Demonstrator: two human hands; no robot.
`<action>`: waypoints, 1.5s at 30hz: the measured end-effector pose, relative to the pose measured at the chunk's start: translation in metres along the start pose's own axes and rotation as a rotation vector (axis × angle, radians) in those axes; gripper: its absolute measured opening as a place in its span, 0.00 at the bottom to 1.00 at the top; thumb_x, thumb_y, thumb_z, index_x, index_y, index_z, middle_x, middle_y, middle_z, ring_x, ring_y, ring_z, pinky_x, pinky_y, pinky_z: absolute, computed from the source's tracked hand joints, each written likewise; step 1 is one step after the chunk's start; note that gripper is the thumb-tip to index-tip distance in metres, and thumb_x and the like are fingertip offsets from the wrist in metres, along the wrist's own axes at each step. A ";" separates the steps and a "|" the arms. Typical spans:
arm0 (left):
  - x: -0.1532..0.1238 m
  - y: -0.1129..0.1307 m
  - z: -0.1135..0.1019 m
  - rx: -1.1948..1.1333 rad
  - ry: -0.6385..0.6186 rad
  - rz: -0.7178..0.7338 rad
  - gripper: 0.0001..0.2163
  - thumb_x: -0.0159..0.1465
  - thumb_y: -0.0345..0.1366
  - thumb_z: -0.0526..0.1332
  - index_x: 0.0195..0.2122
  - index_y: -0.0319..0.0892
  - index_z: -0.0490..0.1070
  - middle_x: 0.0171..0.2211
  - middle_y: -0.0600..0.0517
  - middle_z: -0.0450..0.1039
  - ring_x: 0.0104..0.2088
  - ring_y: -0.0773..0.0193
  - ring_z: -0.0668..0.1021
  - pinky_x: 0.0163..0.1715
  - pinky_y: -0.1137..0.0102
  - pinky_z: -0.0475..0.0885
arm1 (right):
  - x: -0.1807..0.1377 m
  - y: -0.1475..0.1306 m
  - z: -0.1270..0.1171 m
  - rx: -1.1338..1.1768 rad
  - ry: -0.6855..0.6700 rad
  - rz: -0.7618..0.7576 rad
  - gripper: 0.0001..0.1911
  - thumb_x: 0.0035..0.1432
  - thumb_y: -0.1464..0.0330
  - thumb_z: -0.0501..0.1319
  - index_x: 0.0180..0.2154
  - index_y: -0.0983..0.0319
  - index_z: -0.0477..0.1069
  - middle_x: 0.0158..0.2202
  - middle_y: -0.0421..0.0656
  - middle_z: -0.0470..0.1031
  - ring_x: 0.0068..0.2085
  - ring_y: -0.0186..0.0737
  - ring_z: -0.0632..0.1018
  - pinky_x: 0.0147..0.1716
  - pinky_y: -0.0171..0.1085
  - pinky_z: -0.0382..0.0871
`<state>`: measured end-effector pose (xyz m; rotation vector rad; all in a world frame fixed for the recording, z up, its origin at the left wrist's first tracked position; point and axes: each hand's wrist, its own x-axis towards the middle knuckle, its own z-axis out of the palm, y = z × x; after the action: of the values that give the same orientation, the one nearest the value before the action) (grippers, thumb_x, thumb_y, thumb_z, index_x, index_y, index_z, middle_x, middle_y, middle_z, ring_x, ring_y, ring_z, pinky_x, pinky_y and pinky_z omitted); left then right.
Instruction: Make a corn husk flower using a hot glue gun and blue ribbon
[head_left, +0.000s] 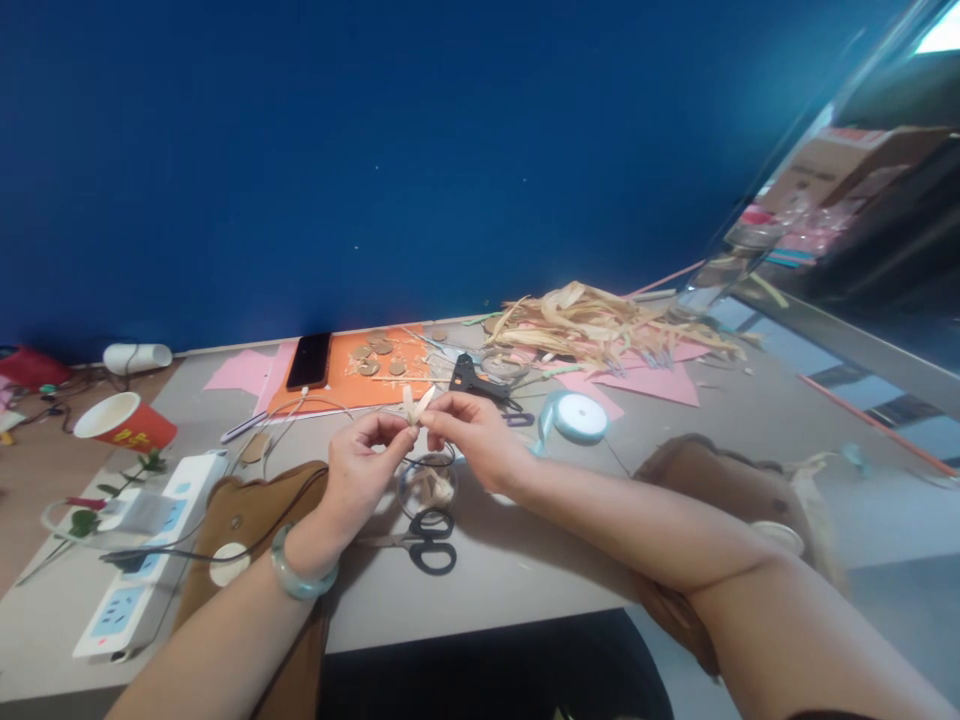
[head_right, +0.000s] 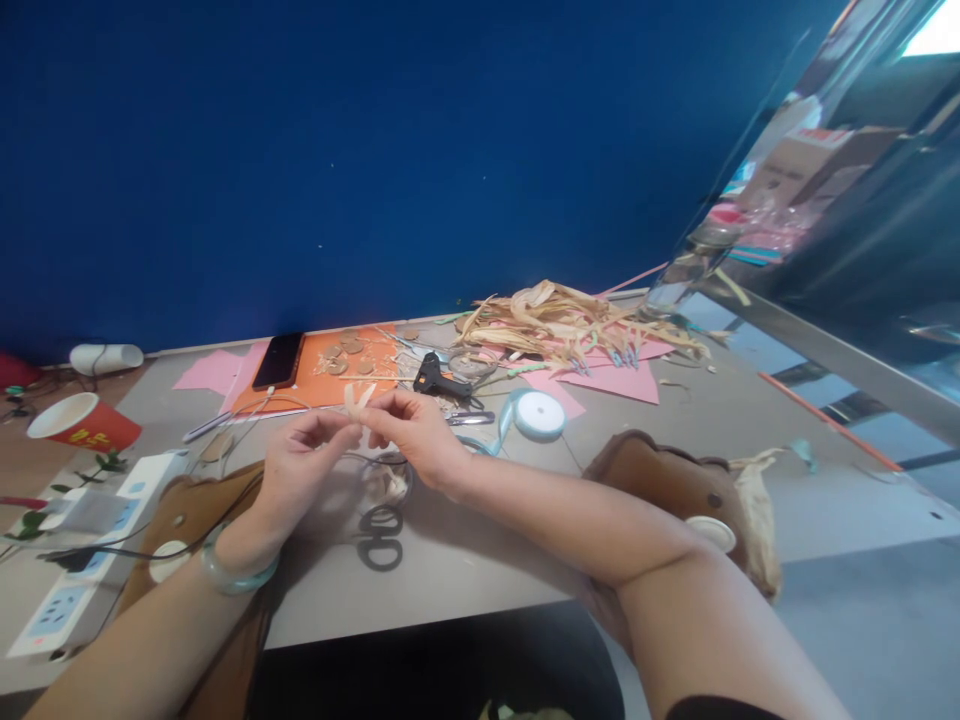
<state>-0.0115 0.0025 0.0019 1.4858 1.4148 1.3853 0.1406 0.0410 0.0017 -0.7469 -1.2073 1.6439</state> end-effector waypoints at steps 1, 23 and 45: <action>0.000 0.000 0.000 0.006 0.000 0.011 0.08 0.54 0.38 0.67 0.26 0.38 0.74 0.24 0.50 0.75 0.26 0.66 0.75 0.29 0.72 0.70 | 0.000 -0.001 0.000 -0.007 -0.012 0.003 0.11 0.48 0.64 0.69 0.26 0.63 0.72 0.22 0.37 0.71 0.24 0.30 0.69 0.27 0.33 0.62; 0.000 -0.001 0.001 -0.006 -0.009 0.012 0.08 0.54 0.38 0.67 0.27 0.38 0.74 0.25 0.50 0.76 0.26 0.66 0.75 0.28 0.72 0.71 | 0.001 -0.003 -0.002 -0.080 -0.070 0.016 0.11 0.50 0.63 0.67 0.25 0.64 0.71 0.21 0.36 0.67 0.25 0.30 0.67 0.27 0.33 0.60; -0.002 -0.005 0.003 0.039 -0.013 0.071 0.06 0.56 0.38 0.66 0.29 0.40 0.75 0.26 0.51 0.77 0.26 0.67 0.76 0.29 0.73 0.72 | 0.003 -0.004 -0.002 -0.161 -0.055 0.034 0.13 0.47 0.63 0.70 0.24 0.64 0.70 0.21 0.36 0.68 0.25 0.30 0.68 0.25 0.31 0.60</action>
<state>-0.0094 0.0021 -0.0037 1.5814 1.4007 1.3953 0.1430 0.0448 0.0050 -0.8303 -1.3849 1.6180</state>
